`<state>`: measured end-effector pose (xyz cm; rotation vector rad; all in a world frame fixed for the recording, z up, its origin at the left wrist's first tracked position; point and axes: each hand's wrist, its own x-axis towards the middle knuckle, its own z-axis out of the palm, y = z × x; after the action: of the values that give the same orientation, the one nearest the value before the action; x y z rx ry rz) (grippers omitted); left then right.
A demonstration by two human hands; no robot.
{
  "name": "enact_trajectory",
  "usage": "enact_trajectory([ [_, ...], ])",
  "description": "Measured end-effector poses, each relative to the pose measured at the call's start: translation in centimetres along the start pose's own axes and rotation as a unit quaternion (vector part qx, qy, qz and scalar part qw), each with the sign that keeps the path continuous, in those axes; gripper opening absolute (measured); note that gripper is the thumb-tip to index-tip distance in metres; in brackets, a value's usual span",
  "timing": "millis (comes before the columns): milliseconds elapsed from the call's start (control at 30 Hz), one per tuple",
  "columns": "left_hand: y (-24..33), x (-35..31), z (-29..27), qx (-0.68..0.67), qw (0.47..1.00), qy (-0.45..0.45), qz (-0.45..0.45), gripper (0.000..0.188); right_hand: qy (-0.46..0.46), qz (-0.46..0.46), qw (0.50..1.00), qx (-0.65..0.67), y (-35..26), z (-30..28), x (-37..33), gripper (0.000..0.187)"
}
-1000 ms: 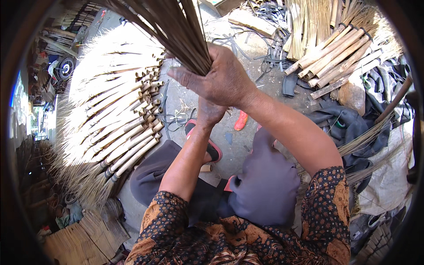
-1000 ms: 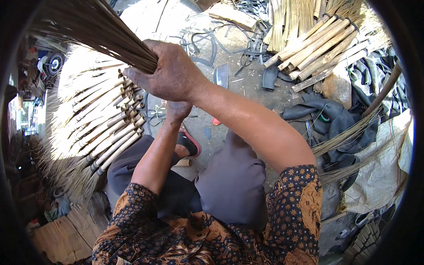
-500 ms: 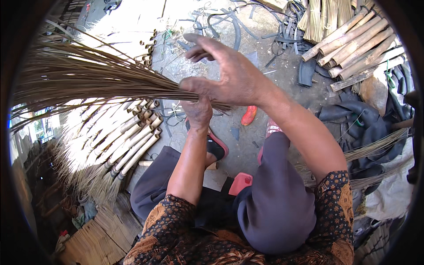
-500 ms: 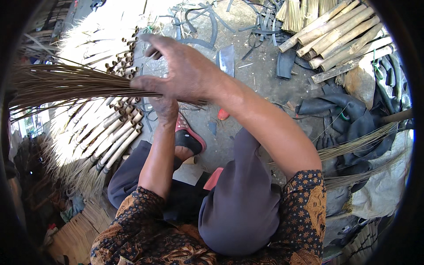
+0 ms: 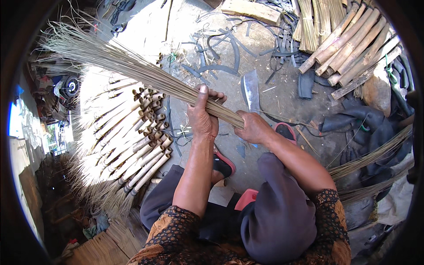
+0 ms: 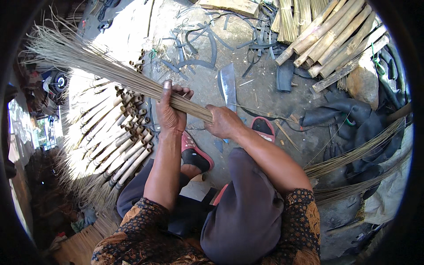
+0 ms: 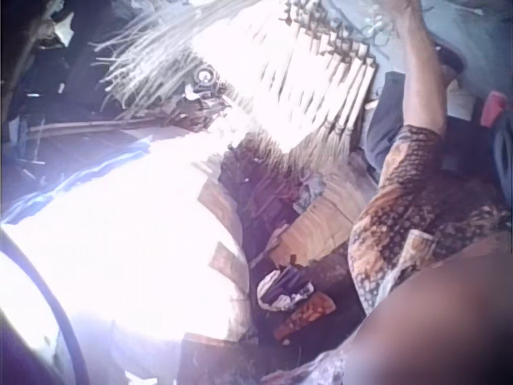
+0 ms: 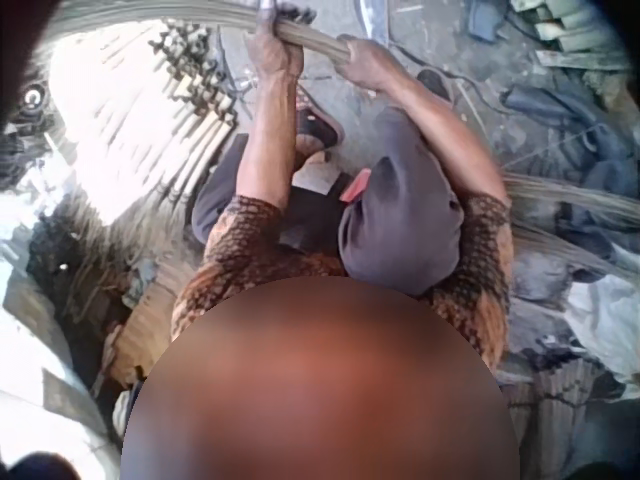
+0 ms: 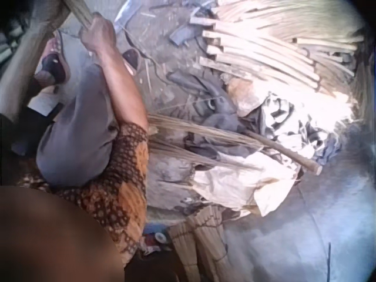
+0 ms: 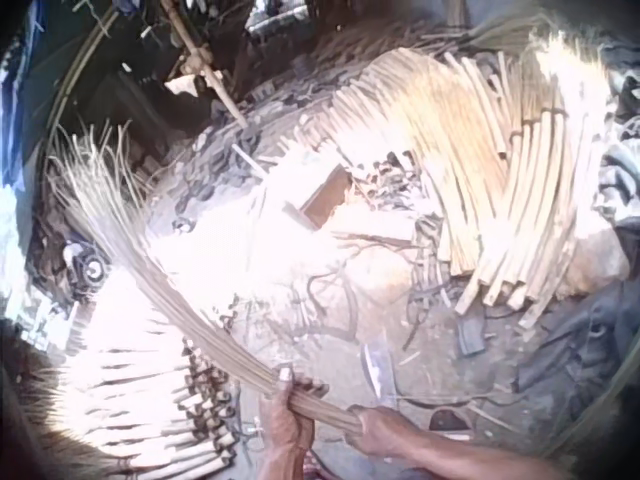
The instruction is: The person assembles a broom by gathering dried plant fibers, aligning them into a bundle, and securing them to a wooden handle with strips of rubber. They use a knife to tighten and trim the bindings, then place the finished broom with others nearby.
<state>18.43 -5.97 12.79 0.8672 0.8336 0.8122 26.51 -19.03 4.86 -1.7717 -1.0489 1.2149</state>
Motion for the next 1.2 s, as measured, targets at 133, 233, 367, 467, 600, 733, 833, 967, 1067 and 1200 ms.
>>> enact_trajectory([
  [133,-2.0,-0.9,1.1,0.014,0.996,-0.005,-0.086,0.033,0.049,-0.142,0.987,0.066,-0.4,-0.7,-0.7,0.062],
  [233,-0.6,1.6,0.3,0.022,0.997,0.035,-0.067,0.039,0.036,-0.131,0.989,0.060,1.6,-0.8,-1.7,0.064],
  [367,2.5,5.7,-1.0,0.036,0.994,0.098,-0.018,0.034,0.010,0.035,0.998,-0.047,4.7,-2.1,-2.1,0.068],
  [467,2.4,6.4,-1.0,0.060,0.987,0.148,-0.001,0.035,0.120,-0.010,0.984,-0.134,4.9,-3.3,-2.6,0.074],
  [600,-1.6,4.9,-0.1,0.068,0.984,0.160,-0.023,0.038,0.144,-0.080,0.968,-0.190,2.5,-4.6,-3.0,0.084],
  [733,-5.9,2.9,1.1,0.089,0.981,0.161,-0.059,0.038,0.034,-0.032,0.989,-0.138,0.2,-4.1,-2.9,0.095],
  [833,-8.0,1.1,2.2,0.074,0.984,0.145,-0.078,0.037,0.105,-0.020,0.985,-0.135,0.1,-2.3,-2.4,0.071],
  [967,-7.9,-0.4,2.1,0.012,0.993,-0.007,-0.119,0.030,0.106,0.041,0.993,-0.029,1.9,-1.9,-2.0,0.031],
  [1067,-5.8,0.4,0.9,-0.091,0.982,-0.092,-0.140,0.030,-0.069,0.003,0.988,0.140,3.4,-3.6,-2.8,0.029],
  [1200,-2.5,1.9,0.1,-0.187,0.955,-0.172,-0.151,0.030,-0.178,0.040,0.981,0.066,4.1,-5.4,-3.0,0.057],
])
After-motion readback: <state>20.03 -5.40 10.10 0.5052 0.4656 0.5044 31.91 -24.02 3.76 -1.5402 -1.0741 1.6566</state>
